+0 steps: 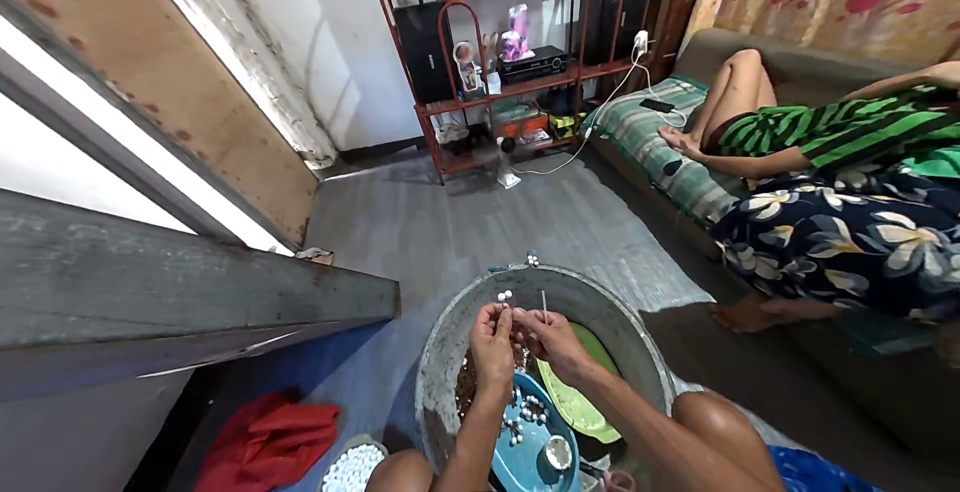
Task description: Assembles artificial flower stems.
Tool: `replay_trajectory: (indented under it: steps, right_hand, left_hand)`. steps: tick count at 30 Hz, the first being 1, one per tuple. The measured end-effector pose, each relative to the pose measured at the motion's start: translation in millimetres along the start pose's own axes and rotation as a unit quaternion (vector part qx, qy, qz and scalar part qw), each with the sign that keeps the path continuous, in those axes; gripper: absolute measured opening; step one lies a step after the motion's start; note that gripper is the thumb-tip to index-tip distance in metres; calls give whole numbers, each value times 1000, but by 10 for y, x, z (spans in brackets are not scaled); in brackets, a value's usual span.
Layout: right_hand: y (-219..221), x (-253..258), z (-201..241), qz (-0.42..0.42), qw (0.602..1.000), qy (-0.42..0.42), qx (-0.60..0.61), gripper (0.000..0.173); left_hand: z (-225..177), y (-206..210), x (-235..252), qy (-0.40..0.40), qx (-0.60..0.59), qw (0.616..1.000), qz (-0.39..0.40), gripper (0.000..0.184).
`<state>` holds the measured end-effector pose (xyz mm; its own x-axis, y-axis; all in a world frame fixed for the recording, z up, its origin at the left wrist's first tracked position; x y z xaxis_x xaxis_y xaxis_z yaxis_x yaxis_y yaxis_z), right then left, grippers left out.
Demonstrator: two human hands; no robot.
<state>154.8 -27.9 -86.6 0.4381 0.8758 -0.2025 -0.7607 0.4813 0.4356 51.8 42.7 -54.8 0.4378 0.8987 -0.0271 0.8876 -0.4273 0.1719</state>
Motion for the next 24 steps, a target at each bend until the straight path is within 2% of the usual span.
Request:
replay_trajectory:
  steps: [8,24]
  right_hand:
    - [-3,12,55,2,1000,9,-13,33]
    - [-20,18,64,-13,1000,7,3,38]
  left_hand:
    - [14,-8,14,-20,-43,999,4,11]
    - [-6,47,-23,9,1,1000,9,11]
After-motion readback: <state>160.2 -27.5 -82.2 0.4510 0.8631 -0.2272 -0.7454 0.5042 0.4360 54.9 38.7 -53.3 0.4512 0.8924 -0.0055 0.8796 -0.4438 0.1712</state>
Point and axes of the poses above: each hand's wrist, its own x-axis towards the middle knuckle, its own y-axis out of the palm, z = x × y, the point moved 4 cm from there along x, towards the middle knuckle
